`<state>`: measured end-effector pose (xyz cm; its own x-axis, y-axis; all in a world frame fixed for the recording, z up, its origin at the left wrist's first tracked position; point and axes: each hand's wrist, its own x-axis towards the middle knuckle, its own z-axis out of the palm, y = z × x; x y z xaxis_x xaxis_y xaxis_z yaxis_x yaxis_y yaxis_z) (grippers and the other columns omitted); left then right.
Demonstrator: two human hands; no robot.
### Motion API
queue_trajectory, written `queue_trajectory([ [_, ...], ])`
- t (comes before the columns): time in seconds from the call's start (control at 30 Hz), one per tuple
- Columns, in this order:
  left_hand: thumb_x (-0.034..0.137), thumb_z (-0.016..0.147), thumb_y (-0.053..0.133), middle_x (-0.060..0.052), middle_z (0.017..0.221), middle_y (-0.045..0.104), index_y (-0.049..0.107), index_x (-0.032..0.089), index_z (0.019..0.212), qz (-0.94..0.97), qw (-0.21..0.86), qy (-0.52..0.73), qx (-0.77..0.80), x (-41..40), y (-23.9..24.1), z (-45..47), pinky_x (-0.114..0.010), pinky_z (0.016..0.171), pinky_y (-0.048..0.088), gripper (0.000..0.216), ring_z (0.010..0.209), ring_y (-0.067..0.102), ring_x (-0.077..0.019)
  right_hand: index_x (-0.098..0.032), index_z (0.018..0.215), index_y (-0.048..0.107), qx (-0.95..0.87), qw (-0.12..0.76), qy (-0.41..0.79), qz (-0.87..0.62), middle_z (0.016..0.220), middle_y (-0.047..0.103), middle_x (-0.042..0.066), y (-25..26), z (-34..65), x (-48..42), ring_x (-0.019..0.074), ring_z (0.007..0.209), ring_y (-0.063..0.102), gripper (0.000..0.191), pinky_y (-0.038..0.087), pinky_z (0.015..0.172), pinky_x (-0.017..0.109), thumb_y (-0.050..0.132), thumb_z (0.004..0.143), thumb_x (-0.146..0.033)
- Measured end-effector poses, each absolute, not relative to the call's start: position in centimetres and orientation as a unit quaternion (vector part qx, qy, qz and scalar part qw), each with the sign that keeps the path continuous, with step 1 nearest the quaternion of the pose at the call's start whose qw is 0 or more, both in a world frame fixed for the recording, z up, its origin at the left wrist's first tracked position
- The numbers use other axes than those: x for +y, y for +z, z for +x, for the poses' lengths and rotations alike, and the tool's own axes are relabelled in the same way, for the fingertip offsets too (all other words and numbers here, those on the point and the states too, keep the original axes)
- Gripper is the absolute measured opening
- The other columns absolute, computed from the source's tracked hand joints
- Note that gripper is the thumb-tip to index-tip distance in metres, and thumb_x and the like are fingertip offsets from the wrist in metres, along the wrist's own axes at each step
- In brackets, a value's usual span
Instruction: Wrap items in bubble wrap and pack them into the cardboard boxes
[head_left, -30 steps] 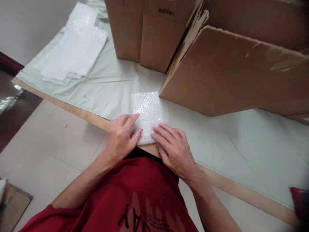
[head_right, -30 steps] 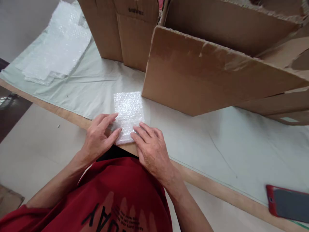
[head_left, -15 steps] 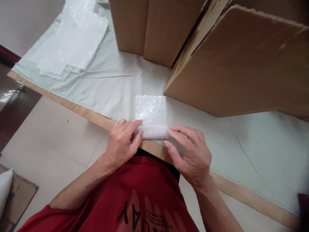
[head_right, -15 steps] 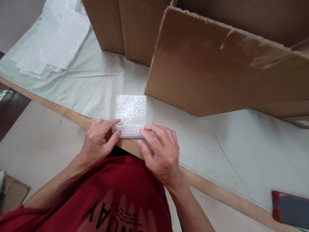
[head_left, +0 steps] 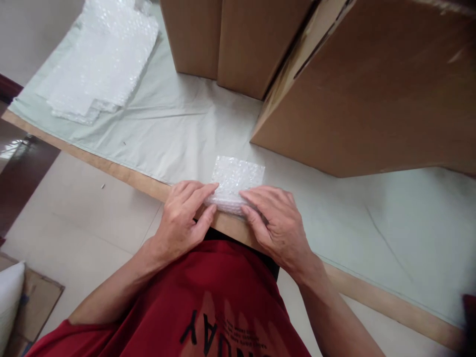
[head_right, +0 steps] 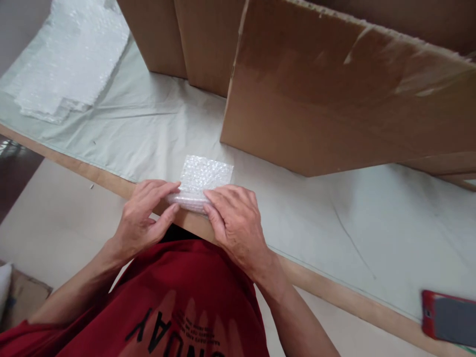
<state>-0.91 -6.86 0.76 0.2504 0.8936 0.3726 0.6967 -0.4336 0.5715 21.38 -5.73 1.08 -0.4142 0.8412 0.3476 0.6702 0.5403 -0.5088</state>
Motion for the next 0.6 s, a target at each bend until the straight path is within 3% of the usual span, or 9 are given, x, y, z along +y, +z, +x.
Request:
queue_trajectory([
  [0.17,0.023,0.098,0.059,-0.011,0.099,0.073,0.066,0.011,0.125,0.766,0.12,0.302,0.555,-4.3,-0.3,0.0,-0.044,0.089,0.054,0.03,0.094,0.066,-0.0262,-0.018,0.123,0.065,-0.841,0.255,0.045,-0.476,0.121,0.071,0.012,1.1,21.5,-6.0,0.0292,0.111,0.064,0.025,0.045,0.095,0.043,0.064,0.098,-0.022],
  [0.27,0.024,0.096,0.065,-0.012,0.109,0.071,0.067,0.013,0.126,0.726,0.12,0.363,0.571,-4.8,0.2,-0.1,-0.041,0.092,0.055,0.032,0.101,0.066,-0.0249,-0.02,0.118,0.067,-0.85,0.212,0.046,-0.48,0.117,0.074,0.01,0.6,21.5,-5.4,0.0279,0.106,0.065,0.02,0.045,0.091,0.042,0.06,0.1,-0.02],
  [0.33,0.021,0.094,0.068,-0.009,0.106,0.071,0.068,0.016,0.125,0.68,0.149,0.42,0.582,-6.2,0.9,-0.3,-0.036,0.09,0.056,0.031,0.099,0.067,-0.021,-0.02,0.117,0.068,-0.831,0.24,0.067,-0.497,0.113,0.076,0.008,0.2,21.5,-4.9,0.0251,0.101,0.068,0.019,0.045,0.089,0.04,0.057,0.102,-0.019],
  [0.47,0.023,0.094,0.069,-0.006,0.11,0.074,0.067,0.021,0.129,0.53,0.427,0.442,0.584,-8.8,2.0,0.3,-0.032,0.089,0.058,0.035,0.098,0.071,-0.0181,-0.022,0.117,0.069,-0.77,0.331,0.148,-0.525,0.105,0.078,0.005,0.4,21.4,-5.1,0.0225,0.094,0.071,0.018,0.049,0.087,0.038,0.058,0.102,-0.021],
  [0.53,0.03,0.09,0.074,-0.009,0.122,0.073,0.059,0.021,0.142,0.427,0.565,0.44,0.552,-9.1,2.1,1.0,-0.034,0.092,0.059,0.055,0.107,0.072,-0.0217,-0.022,0.114,0.07,-0.753,0.355,0.186,-0.521,0.102,0.078,0.004,1.1,21.4,-5.9,0.022,0.091,0.071,0.017,0.05,0.086,0.039,0.06,0.101,-0.021],
  [0.6,0.034,0.086,0.079,-0.01,0.125,0.073,0.048,0.022,0.152,0.35,0.635,0.449,0.522,-8.9,2.0,1.9,-0.034,0.095,0.058,0.073,0.112,0.071,-0.0231,-0.021,0.113,0.07,-0.756,0.352,0.233,-0.5,0.102,0.078,0.004,1.8,21.5,-7.1,0.0206,0.089,0.071,0.017,0.05,0.086,0.039,0.061,0.1,-0.018],
])
